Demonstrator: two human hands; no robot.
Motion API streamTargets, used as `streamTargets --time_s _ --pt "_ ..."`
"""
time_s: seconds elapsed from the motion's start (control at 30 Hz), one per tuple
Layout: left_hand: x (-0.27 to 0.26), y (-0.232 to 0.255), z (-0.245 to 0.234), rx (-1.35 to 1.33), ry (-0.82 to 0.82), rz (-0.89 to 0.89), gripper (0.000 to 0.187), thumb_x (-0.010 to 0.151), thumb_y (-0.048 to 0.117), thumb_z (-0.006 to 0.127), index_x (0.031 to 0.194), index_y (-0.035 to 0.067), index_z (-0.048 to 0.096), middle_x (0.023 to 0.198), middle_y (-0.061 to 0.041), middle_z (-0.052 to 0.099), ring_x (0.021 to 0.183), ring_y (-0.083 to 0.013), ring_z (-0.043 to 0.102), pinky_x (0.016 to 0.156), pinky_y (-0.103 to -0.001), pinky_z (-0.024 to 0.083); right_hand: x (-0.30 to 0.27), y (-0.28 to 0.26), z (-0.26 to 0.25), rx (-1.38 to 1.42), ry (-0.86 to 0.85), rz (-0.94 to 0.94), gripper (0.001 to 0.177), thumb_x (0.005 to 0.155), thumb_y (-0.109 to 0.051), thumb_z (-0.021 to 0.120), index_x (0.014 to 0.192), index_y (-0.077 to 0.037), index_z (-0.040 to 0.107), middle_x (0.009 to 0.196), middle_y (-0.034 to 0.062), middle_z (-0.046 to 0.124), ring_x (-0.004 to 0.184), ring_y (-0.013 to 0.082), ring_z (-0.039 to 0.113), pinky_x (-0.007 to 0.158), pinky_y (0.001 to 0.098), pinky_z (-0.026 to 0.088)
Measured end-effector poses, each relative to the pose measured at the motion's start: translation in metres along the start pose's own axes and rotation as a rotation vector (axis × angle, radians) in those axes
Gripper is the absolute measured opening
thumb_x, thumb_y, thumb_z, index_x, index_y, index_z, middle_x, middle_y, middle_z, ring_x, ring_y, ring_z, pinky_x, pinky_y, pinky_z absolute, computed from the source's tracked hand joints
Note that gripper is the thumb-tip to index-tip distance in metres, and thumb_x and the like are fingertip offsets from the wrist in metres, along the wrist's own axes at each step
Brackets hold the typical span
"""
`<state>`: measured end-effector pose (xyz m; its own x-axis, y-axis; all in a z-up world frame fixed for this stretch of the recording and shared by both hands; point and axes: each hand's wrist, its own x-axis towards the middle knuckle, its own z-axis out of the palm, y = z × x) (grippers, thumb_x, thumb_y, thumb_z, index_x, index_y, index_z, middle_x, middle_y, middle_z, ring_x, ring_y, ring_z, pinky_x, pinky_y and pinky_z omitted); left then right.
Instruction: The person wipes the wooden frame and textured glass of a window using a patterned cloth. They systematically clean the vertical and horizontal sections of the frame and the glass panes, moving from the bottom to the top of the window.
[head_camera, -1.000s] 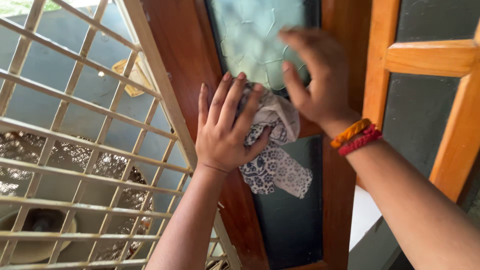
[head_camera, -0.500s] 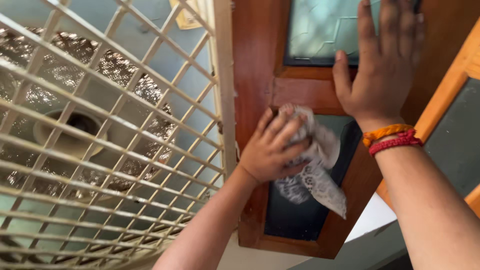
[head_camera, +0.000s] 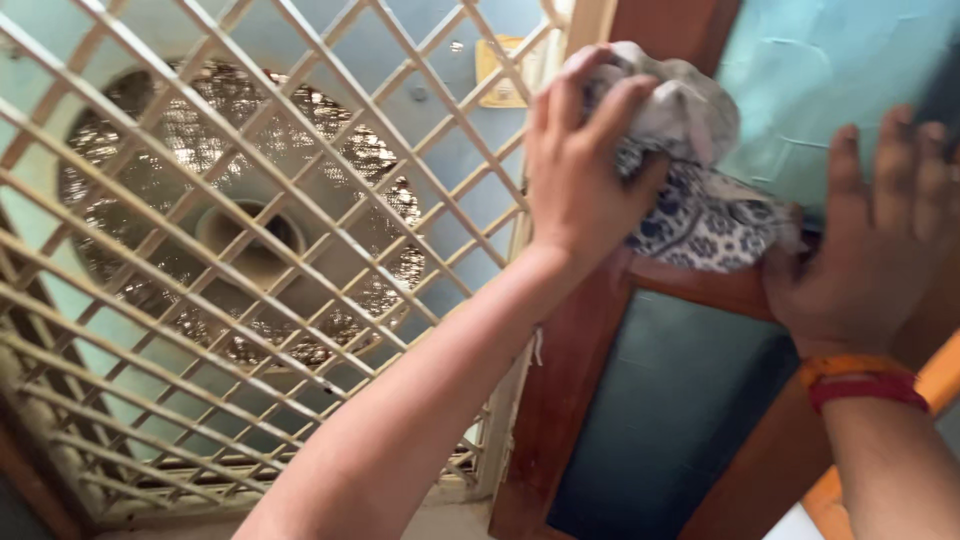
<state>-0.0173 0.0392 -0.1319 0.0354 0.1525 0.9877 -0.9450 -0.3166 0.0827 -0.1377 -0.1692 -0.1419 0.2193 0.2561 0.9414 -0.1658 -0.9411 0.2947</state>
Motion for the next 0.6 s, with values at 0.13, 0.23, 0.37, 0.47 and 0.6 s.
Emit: streamTargets --time_s 0.13,0.23,0.37,0.47,0.6 --pt "-0.049 -0.008 -0.015 -0.007 -0.223 0.094 0.06 0.063 0.025 0.085 0.121 0.023 0.071 0.148 -0.013 0.048 0.137 -0.039 0.044 0.116 -0.055 0.041 -0.002 0.0 0.006 0.159 0.059 0.008 0.056 0.102 -0.021 0.06 0.15 0.007 0.053 0.164 0.0321 0.039 0.152 0.0517 0.036 0.128 0.0603 0.033" --pt "-0.116 -0.015 -0.042 0.008 -0.397 0.417 0.049 0.075 0.03 0.083 0.122 0.028 0.072 0.15 -0.009 0.048 0.148 -0.0372 0.041 0.118 -0.054 0.041 -0.006 0.003 0.01 0.057 0.082 -0.002 0.05 0.102 -0.017 0.059 0.147 0.004 0.054 0.164 0.0288 0.041 0.153 0.0478 0.037 0.129 0.055 0.033" --pt "-0.13 -0.03 -0.052 0.005 -0.638 0.665 0.047 0.075 0.031 0.081 0.122 0.029 0.074 0.153 -0.005 0.051 0.148 -0.0315 0.044 0.112 -0.047 0.043 -0.006 0.001 0.01 -0.06 0.091 0.014 0.049 0.101 -0.02 0.06 0.146 0.0 0.058 0.164 0.0237 0.047 0.153 0.0447 0.041 0.126 0.0561 0.031" --pt "-0.077 -0.033 -0.031 -0.071 -0.416 0.588 0.05 0.066 0.031 0.082 0.115 0.031 0.074 0.141 -0.009 0.051 0.14 -0.037 0.042 0.112 -0.058 0.04 -0.001 -0.008 0.003 0.04 0.102 0.064 0.049 0.098 -0.023 0.058 0.141 0.001 0.061 0.161 0.0242 0.049 0.151 0.0473 0.042 0.124 0.0618 0.031" --pt "0.019 -0.031 -0.002 -0.053 -0.089 0.17 0.06 0.067 0.033 0.087 0.123 0.021 0.069 0.139 -0.009 0.053 0.136 -0.0355 0.05 0.117 -0.051 0.04 0.003 -0.01 -0.001 0.044 0.096 0.052 0.051 0.099 -0.022 0.057 0.143 0.002 0.06 0.158 0.0257 0.049 0.149 0.0476 0.041 0.122 0.063 0.03"
